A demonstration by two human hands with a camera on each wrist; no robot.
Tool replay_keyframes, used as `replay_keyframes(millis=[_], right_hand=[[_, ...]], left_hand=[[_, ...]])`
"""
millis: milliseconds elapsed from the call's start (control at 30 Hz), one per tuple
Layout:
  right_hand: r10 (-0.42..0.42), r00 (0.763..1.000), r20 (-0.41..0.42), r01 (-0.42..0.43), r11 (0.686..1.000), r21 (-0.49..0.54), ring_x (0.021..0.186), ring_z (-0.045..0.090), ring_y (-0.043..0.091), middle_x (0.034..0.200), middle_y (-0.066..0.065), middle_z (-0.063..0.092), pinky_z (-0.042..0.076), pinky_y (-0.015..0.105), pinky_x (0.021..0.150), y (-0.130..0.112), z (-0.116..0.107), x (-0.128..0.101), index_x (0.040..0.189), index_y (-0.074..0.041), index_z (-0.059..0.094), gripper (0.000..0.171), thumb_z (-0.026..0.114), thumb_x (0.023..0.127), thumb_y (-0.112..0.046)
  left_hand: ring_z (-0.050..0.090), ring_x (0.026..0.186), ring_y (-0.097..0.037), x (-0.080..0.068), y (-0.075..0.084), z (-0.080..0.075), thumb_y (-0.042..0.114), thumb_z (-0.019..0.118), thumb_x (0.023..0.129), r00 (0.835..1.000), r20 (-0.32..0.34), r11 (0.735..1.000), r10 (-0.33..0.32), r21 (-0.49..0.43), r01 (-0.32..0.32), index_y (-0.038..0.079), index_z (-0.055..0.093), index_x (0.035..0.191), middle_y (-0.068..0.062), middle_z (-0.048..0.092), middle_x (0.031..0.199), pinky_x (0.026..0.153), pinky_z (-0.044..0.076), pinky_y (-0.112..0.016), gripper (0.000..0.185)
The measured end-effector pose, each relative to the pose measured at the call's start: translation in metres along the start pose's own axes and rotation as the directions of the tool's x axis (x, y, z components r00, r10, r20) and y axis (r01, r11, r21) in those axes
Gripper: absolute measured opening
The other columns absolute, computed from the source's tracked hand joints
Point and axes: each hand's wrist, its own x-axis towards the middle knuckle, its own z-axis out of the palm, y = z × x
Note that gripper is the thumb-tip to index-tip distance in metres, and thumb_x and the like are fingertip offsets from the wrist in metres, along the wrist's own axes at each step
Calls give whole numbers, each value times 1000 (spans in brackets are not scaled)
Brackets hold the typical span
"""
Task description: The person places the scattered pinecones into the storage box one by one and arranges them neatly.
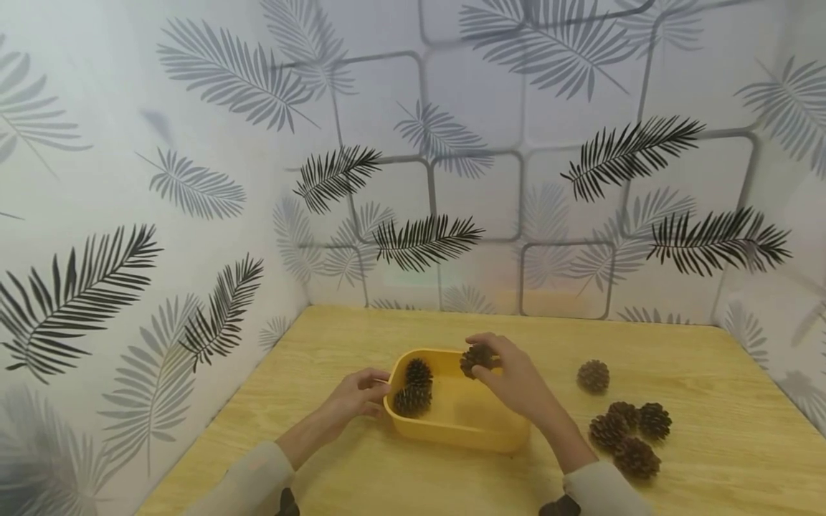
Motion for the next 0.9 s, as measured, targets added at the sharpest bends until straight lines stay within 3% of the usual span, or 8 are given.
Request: replay_keyframes(millis=[900], right_hand=[[33,999,13,-33,999,19,110,64,35,120,18,58,57,53,98,14,26,16,133,-2,64,36,67,98,2]], left_hand=[[68,92,-18,3,-3,-1,19,66,105,1000,-7,1000,1,-3,-1,-4,58,138,-15,64,117,82,63,-40,41]])
